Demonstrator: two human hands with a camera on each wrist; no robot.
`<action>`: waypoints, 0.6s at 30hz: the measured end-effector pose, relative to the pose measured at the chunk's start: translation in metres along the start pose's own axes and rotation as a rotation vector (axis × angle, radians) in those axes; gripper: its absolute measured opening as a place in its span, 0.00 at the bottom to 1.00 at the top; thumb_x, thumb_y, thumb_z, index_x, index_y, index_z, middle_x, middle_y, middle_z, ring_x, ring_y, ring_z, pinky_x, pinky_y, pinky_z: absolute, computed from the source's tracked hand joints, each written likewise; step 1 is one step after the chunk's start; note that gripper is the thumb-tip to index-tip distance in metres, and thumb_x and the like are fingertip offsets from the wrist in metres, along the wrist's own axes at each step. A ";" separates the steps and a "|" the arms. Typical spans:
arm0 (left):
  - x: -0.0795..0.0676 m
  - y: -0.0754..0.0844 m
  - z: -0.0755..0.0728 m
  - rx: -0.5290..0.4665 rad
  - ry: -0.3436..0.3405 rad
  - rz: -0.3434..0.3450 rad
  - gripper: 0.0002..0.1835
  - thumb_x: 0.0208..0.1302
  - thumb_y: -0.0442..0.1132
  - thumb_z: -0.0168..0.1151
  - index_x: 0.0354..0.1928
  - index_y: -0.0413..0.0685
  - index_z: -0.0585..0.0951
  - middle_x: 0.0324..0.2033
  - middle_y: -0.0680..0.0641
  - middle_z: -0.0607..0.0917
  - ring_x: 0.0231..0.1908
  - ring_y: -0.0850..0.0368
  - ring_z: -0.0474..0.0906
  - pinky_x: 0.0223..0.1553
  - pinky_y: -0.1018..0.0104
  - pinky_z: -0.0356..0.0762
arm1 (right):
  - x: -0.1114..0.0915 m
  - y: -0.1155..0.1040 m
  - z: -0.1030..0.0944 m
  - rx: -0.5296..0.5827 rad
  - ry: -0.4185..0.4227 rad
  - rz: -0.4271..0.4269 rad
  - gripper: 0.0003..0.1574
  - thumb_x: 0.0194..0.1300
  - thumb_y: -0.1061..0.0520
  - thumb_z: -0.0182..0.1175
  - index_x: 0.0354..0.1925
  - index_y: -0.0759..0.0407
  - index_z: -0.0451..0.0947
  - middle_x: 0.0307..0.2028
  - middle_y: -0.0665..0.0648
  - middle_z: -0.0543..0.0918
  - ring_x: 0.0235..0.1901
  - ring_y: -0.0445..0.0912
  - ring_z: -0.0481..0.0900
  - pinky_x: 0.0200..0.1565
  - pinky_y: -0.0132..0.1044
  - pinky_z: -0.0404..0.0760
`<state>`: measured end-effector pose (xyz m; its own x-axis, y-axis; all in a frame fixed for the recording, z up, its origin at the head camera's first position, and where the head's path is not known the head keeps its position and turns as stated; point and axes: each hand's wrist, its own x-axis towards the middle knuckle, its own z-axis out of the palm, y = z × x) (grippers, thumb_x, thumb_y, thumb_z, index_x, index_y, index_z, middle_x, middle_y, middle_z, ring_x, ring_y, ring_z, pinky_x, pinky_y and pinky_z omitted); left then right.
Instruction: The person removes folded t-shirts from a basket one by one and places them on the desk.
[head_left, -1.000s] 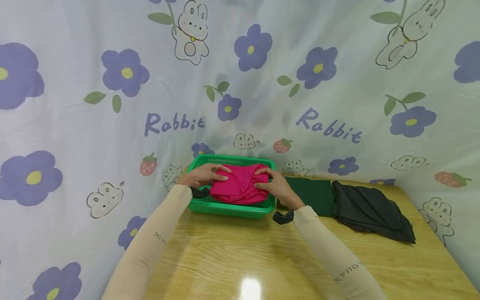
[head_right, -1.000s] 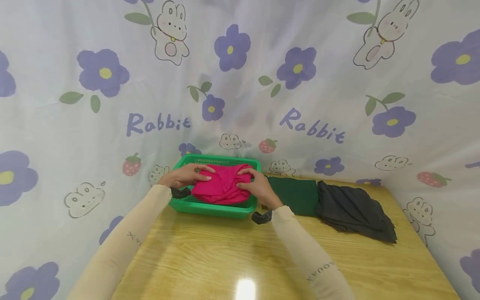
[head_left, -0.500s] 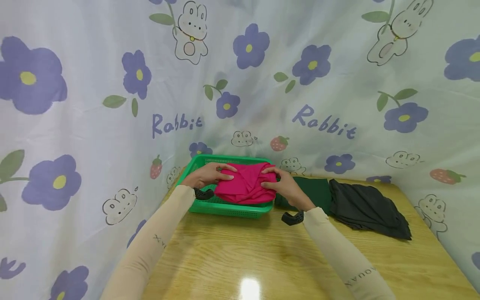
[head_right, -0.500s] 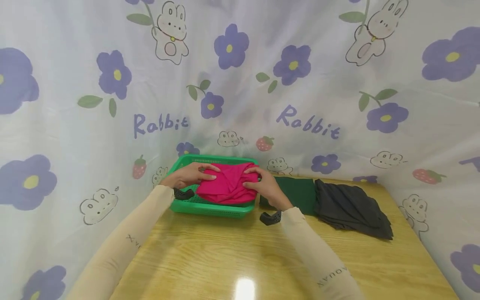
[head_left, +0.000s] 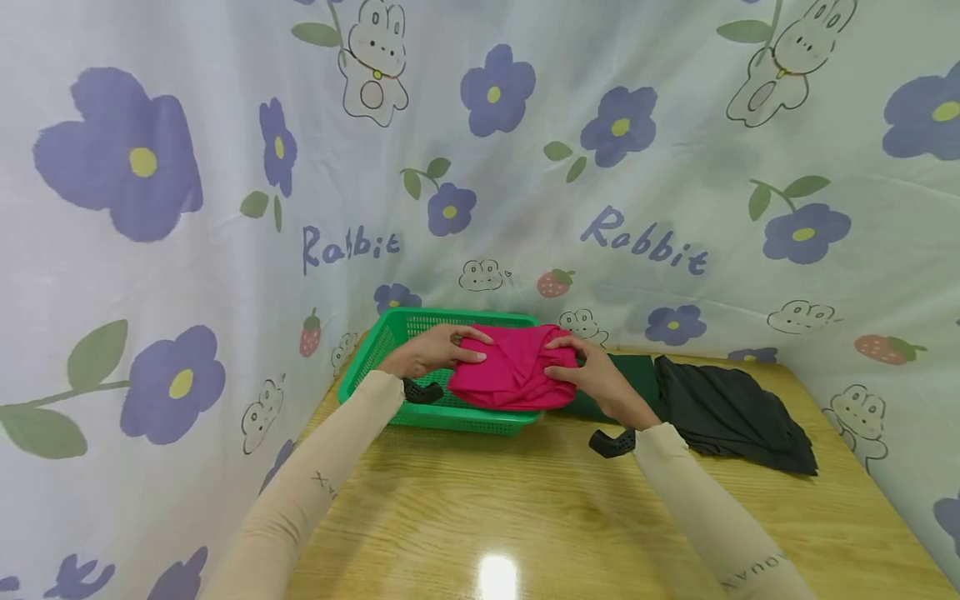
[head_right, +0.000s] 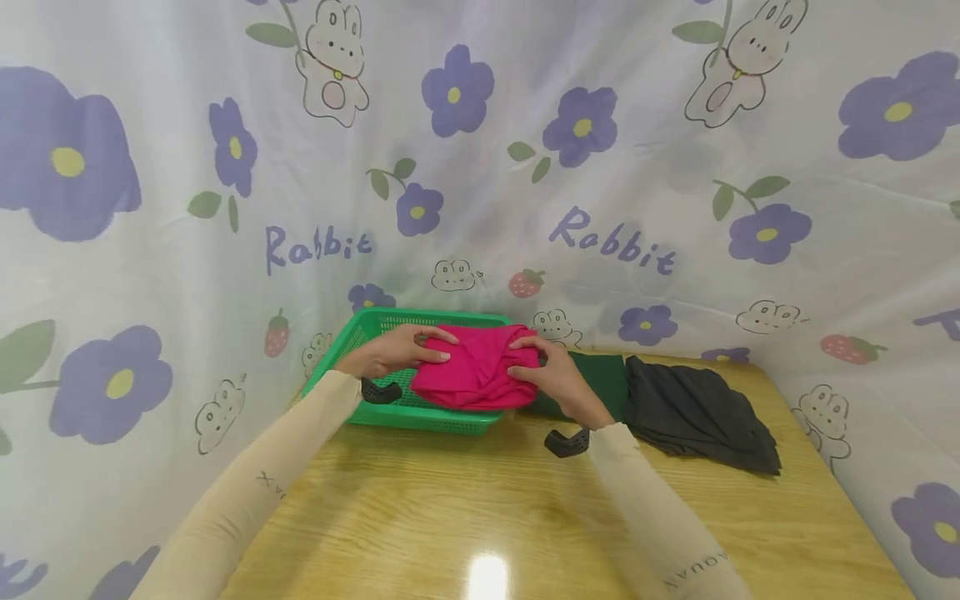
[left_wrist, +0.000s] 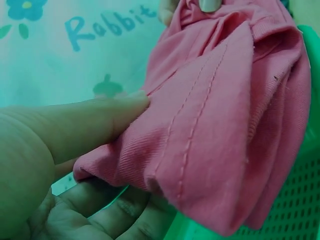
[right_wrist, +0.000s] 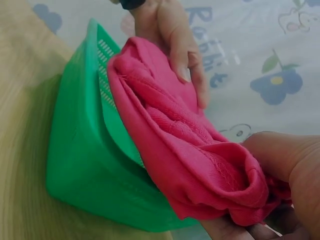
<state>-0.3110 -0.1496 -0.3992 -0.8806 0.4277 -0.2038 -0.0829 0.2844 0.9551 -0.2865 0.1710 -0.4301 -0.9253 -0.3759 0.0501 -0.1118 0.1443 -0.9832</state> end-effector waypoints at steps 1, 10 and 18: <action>0.002 0.001 0.003 0.002 -0.001 0.005 0.20 0.68 0.37 0.71 0.61 0.51 0.84 0.37 0.47 0.78 0.26 0.58 0.69 0.33 0.64 0.73 | -0.001 0.001 -0.004 -0.004 -0.001 0.001 0.26 0.68 0.58 0.71 0.61 0.56 0.76 0.64 0.61 0.69 0.49 0.55 0.76 0.42 0.38 0.83; 0.020 0.005 0.032 0.067 -0.009 0.035 0.20 0.66 0.37 0.73 0.60 0.50 0.84 0.53 0.43 0.81 0.34 0.55 0.79 0.44 0.56 0.82 | -0.010 0.011 -0.034 -0.040 0.014 0.017 0.27 0.67 0.58 0.72 0.61 0.57 0.76 0.61 0.64 0.70 0.47 0.55 0.76 0.41 0.37 0.82; 0.031 0.008 0.049 0.071 -0.014 0.034 0.22 0.65 0.39 0.74 0.61 0.51 0.84 0.53 0.42 0.81 0.39 0.51 0.83 0.48 0.54 0.84 | -0.011 0.020 -0.055 -0.037 0.014 0.018 0.28 0.67 0.58 0.72 0.63 0.57 0.76 0.61 0.64 0.69 0.48 0.54 0.76 0.41 0.37 0.82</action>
<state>-0.3163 -0.0922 -0.4086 -0.8759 0.4496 -0.1750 -0.0193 0.3297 0.9439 -0.2982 0.2279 -0.4404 -0.9324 -0.3597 0.0351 -0.1081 0.1848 -0.9768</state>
